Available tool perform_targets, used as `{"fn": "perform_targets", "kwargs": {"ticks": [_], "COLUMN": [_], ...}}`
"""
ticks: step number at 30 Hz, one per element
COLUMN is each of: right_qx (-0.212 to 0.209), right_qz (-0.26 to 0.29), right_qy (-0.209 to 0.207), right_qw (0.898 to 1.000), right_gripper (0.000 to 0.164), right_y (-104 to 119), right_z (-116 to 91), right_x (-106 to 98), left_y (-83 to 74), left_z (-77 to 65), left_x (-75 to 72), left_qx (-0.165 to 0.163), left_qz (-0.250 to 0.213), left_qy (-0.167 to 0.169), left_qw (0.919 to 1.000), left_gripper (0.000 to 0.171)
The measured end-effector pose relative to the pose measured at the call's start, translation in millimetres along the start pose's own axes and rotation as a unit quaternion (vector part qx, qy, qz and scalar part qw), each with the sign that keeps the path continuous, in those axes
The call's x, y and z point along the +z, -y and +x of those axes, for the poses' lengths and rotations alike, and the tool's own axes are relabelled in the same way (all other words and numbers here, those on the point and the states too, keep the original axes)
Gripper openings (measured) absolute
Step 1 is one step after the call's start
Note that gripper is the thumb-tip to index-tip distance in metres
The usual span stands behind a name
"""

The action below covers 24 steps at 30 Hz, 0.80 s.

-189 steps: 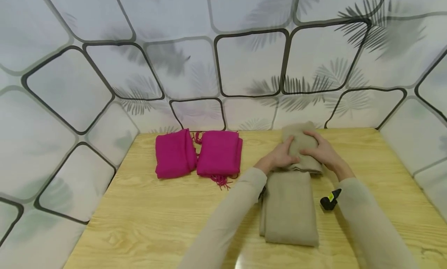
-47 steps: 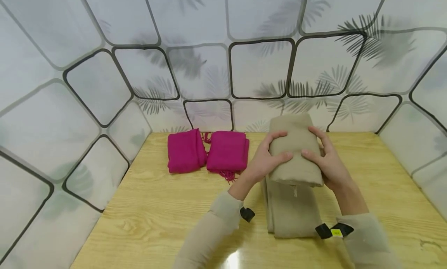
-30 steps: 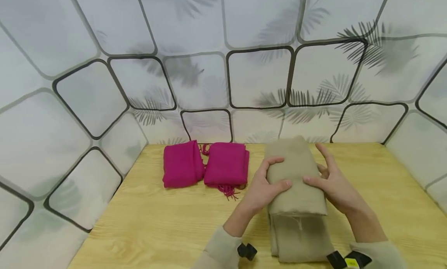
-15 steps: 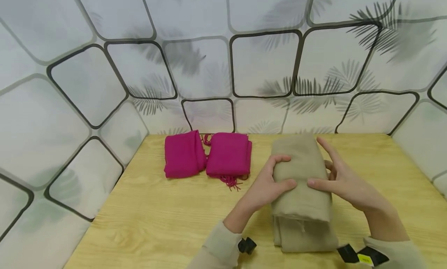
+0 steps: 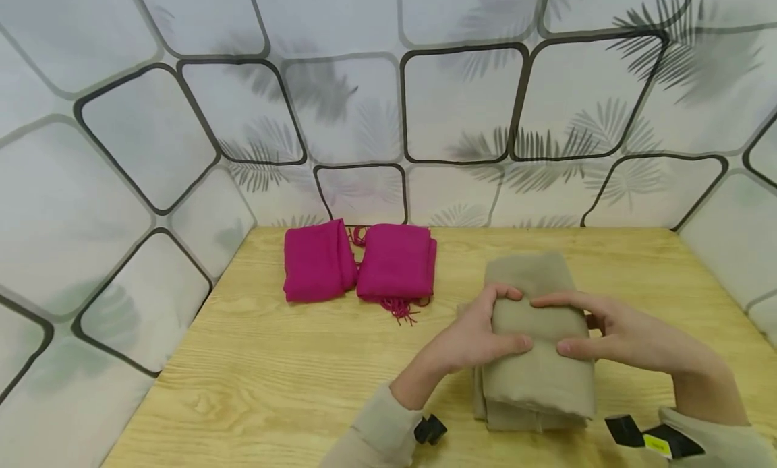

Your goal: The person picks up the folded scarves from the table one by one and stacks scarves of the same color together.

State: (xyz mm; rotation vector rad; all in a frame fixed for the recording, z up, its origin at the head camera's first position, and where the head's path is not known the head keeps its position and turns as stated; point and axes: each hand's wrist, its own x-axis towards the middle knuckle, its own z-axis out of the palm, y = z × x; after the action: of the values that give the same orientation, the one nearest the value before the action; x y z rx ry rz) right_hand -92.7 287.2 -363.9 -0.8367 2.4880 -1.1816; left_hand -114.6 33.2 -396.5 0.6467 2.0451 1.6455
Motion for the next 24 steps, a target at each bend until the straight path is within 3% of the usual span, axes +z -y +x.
{"fn": "perform_targets", "kwargs": {"ticks": [3, 8, 13, 20, 24], "right_qx": [0.005, 0.049, 0.060, 0.046, 0.046], "right_qz": [0.033, 0.112, 0.126, 0.115, 0.122], "right_qy": [0.046, 0.118, 0.129, 0.149, 0.156], "right_qw": [0.998, 0.986, 0.982, 0.981, 0.979], "right_gripper": [0.053, 0.049, 0.048, 0.048, 0.048], "right_y": [-11.4, -32.5, -42.2, -34.4, -34.8], "right_z": [4.8, 11.9, 10.6, 3.9, 6.8], "right_x": [2.2, 5.6, 4.3, -0.6, 3.3], "left_y": [6.8, 17.3, 19.3, 12.6, 13.5], "left_z": [1.2, 1.9, 1.0, -3.2, -2.2], "left_x": [1.3, 4.0, 4.6, 5.3, 3.1], "left_qx": [-0.019, -0.041, -0.024, -0.026, -0.028], "left_qz": [0.024, 0.080, 0.106, 0.113, 0.122], "left_qy": [0.013, 0.044, 0.068, 0.113, 0.116], "left_qw": [0.9994, 0.9950, 0.9917, 0.9868, 0.9853], "left_gripper": [0.055, 0.057, 0.059, 0.060, 0.060]}}
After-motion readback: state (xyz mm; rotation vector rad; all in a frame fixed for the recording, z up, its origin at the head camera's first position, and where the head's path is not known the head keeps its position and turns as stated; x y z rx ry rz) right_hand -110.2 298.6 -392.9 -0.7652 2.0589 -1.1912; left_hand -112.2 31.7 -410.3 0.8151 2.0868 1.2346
